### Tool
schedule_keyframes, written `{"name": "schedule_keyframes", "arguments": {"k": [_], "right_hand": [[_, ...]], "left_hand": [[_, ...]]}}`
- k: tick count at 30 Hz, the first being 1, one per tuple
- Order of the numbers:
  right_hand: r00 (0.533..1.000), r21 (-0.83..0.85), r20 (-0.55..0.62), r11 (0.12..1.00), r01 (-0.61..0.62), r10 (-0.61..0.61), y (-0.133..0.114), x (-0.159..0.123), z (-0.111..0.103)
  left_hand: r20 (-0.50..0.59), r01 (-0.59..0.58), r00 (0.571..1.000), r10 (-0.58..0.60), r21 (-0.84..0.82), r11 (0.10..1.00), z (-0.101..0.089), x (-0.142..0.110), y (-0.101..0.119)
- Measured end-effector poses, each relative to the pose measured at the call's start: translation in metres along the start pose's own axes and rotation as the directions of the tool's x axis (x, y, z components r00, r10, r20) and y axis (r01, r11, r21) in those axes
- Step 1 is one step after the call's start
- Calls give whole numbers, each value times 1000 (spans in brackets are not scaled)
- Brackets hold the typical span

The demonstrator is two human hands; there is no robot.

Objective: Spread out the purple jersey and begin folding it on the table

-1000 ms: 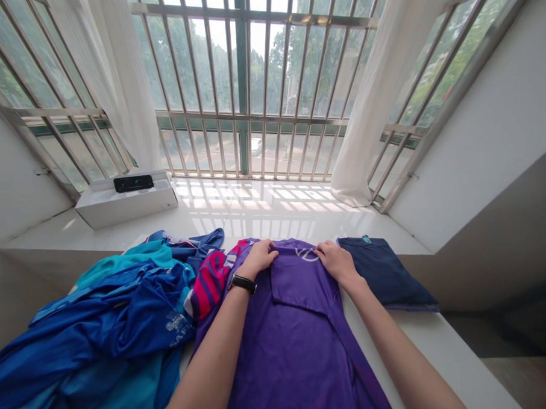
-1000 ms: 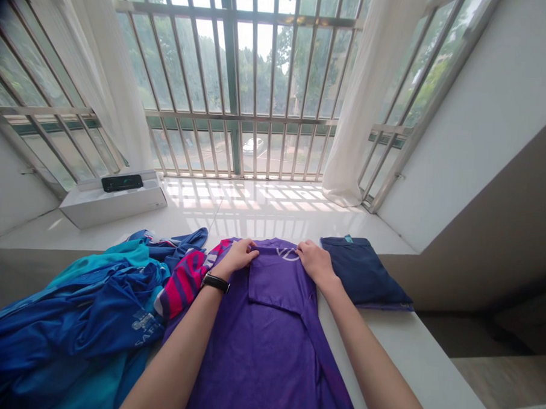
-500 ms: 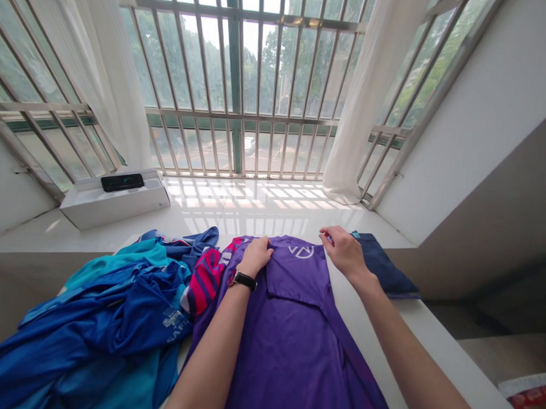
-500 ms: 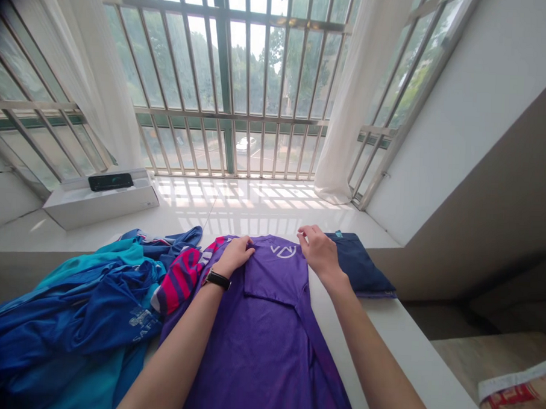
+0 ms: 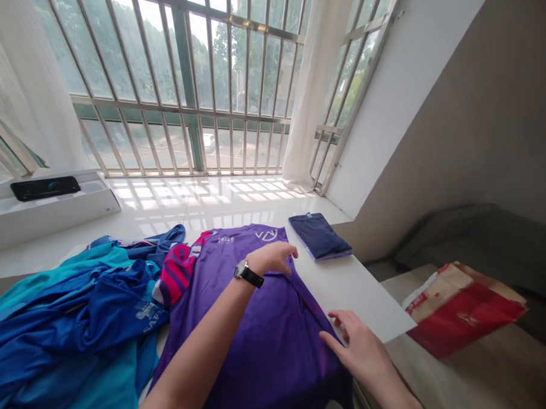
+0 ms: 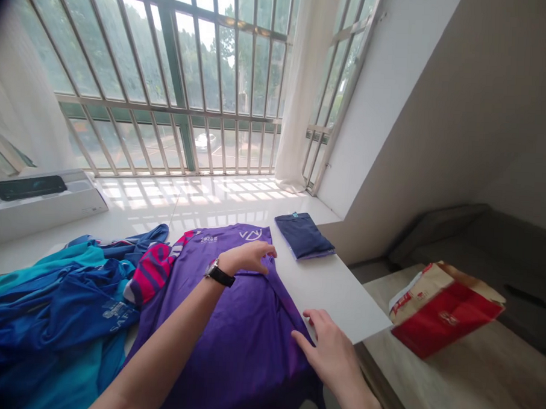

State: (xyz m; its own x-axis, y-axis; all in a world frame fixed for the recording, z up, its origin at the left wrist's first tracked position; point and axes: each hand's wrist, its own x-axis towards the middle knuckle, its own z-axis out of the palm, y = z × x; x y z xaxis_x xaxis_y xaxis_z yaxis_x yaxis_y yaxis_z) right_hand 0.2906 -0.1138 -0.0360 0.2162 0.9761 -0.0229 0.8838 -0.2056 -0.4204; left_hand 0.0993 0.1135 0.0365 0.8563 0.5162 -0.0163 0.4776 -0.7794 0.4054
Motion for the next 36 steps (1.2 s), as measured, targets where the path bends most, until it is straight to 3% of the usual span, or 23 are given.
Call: {"name": "schedule_keyframes", "arguments": {"k": [3,7,13,21,26,32,36], "right_hand": [[996,-72,-85,997,-33,26,-6,-18,8],[988,-154,-156,988,-14,-11,-12,-29,17],[970,-254,-241,966,-48,-16,-16,-21,21],[981,-232,-194,973,-22,-24,-53,14,21],[980,-137,-187,986,-90,63,-68,38,18],[977,-118,-126,976,-186,171,-72,53,13],[979,-124,-101,974,-192,180,-75,52,11]], "left_hand": [[68,-61,996,56,72,996,17,7,15],[125,-81,990,63,147,986,30,12,17],[78,-103,993,91,179,978,34,11,9],[-47,-150,986,160,168,974,34,13,3],[-102,-153,980,170,153,976,27,14,-4],[-81,-138,985,150,138,981,26,15,-10],[-61,-149,985,159,136,979,31,13,-10]]}}
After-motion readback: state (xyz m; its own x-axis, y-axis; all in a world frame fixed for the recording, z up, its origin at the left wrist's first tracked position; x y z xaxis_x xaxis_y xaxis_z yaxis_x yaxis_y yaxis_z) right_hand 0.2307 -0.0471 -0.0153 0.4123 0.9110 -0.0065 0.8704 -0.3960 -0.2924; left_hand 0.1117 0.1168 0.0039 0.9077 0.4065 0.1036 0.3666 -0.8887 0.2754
